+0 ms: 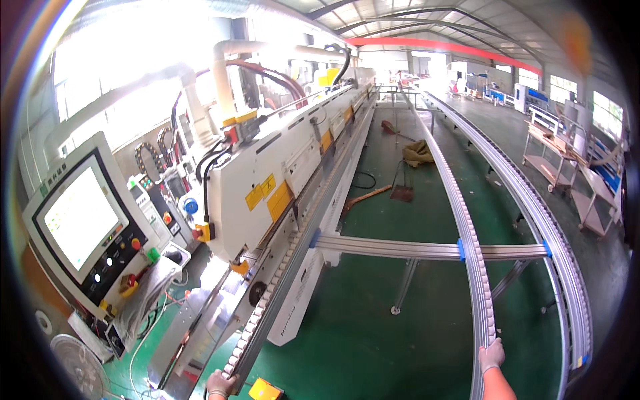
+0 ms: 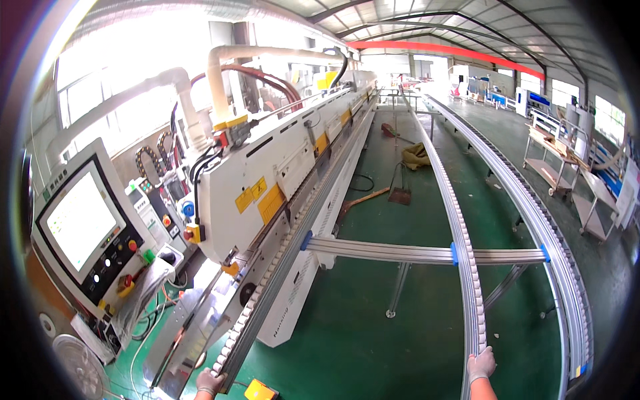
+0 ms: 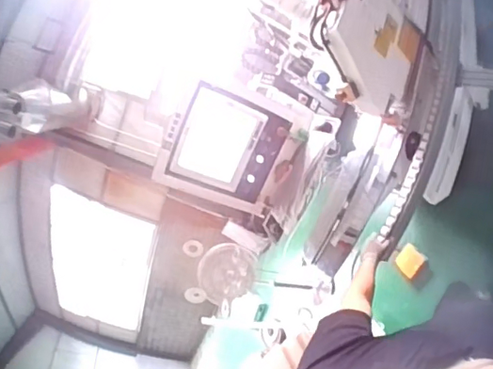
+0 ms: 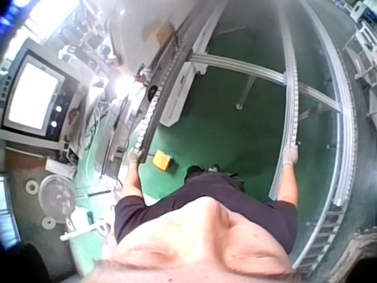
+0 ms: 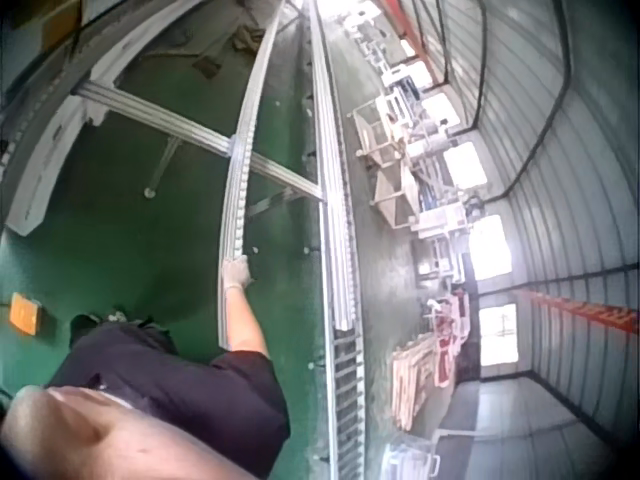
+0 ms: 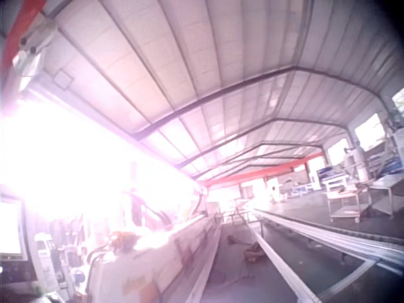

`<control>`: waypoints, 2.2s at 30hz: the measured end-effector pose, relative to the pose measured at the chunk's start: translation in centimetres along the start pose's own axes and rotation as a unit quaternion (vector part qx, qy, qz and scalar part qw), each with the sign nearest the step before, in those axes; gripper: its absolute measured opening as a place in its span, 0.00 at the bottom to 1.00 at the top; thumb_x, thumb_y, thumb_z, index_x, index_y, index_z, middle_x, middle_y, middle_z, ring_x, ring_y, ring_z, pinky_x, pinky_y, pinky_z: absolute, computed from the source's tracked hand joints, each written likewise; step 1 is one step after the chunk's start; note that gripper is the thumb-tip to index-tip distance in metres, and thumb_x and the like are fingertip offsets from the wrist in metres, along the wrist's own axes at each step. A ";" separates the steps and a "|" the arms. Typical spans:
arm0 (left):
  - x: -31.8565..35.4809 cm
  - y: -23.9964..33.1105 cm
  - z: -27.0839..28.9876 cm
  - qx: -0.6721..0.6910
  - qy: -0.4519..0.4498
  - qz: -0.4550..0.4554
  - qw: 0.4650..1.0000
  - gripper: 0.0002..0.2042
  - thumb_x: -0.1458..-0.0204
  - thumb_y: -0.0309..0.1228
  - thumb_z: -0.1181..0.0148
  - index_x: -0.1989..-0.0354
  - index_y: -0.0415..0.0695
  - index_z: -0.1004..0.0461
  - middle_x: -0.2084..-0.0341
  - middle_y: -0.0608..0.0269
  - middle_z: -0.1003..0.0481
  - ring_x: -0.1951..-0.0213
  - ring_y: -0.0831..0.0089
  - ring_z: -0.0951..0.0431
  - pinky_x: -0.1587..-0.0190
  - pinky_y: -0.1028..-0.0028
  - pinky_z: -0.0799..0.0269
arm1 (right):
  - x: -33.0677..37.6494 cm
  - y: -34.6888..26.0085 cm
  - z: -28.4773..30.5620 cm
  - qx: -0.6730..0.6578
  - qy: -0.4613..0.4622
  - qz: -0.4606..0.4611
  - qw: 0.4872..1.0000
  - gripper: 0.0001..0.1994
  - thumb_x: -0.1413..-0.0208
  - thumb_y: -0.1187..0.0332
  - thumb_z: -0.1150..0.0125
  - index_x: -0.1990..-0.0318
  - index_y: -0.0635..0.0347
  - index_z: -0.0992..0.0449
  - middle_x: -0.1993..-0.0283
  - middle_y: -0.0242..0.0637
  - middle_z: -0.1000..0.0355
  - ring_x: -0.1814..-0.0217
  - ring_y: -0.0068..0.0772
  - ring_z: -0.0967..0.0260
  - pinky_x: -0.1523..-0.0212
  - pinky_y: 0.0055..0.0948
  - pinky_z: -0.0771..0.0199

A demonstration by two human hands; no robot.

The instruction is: The person adjusts a long metal guide rail on an edge banding machine, then repeatedly picks up large wooden panels from a stack and feeds them into the machine. The panels are processed and removed from the other side.

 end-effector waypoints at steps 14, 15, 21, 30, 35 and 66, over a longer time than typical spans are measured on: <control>-1.4 11.4 3.7 -0.054 0.092 0.036 0.994 0.32 0.64 0.62 0.28 0.66 0.42 0.23 0.68 0.47 0.19 0.60 0.49 0.17 0.56 0.54 0.21 | 0.6 -2.6 1.9 0.031 0.000 -0.037 0.999 0.28 0.56 0.54 0.21 0.53 0.60 0.29 0.55 0.47 0.21 0.52 0.52 0.20 0.51 0.46 0.19; -1.8 10.8 3.5 -0.068 0.103 0.035 0.992 0.31 0.64 0.61 0.27 0.66 0.43 0.23 0.68 0.48 0.19 0.61 0.49 0.16 0.57 0.54 0.21 | 0.5 -3.1 1.8 0.036 0.001 -0.026 0.999 0.29 0.56 0.54 0.21 0.53 0.60 0.29 0.55 0.47 0.21 0.52 0.52 0.20 0.51 0.46 0.19; -3.1 10.4 1.6 -0.064 0.140 0.014 0.988 0.30 0.66 0.59 0.27 0.68 0.44 0.25 0.69 0.49 0.21 0.63 0.48 0.18 0.59 0.53 0.22 | -0.2 -3.1 0.9 0.041 0.012 -0.008 0.999 0.30 0.59 0.52 0.20 0.55 0.60 0.29 0.58 0.48 0.21 0.53 0.53 0.20 0.52 0.48 0.20; -2.7 10.0 1.6 -0.087 0.014 -0.004 0.996 0.29 0.52 0.66 0.38 0.60 0.51 0.25 0.64 0.55 0.20 0.61 0.51 0.17 0.60 0.51 0.23 | 1.4 -5.4 4.0 0.066 -0.011 0.051 0.996 0.19 0.43 0.52 0.38 0.56 0.59 0.22 0.58 0.52 0.19 0.53 0.52 0.18 0.58 0.50 0.15; -5.8 5.8 -4.6 0.000 0.187 0.031 0.982 0.29 0.75 0.45 0.21 0.67 0.44 0.30 0.67 0.51 0.26 0.60 0.48 0.25 0.55 0.55 0.29 | 2.1 -4.3 3.5 0.045 0.005 0.085 0.995 0.13 0.42 0.58 0.41 0.61 0.59 0.19 0.60 0.52 0.19 0.57 0.56 0.18 0.59 0.54 0.16; -3.2 9.5 1.4 -0.072 0.110 0.042 0.990 0.29 0.66 0.57 0.24 0.68 0.47 0.26 0.68 0.56 0.23 0.61 0.56 0.21 0.55 0.59 0.25 | 1.5 -5.0 2.8 0.069 -0.004 0.080 0.994 0.16 0.41 0.54 0.42 0.57 0.58 0.23 0.59 0.52 0.19 0.56 0.57 0.19 0.55 0.51 0.18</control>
Point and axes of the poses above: each hand's wrist, its own x-axis away from the middle knuckle, its own z-axis out of the back of the hand, y = z × x, the point moved 5 cm from there along -x, towards the middle knuckle
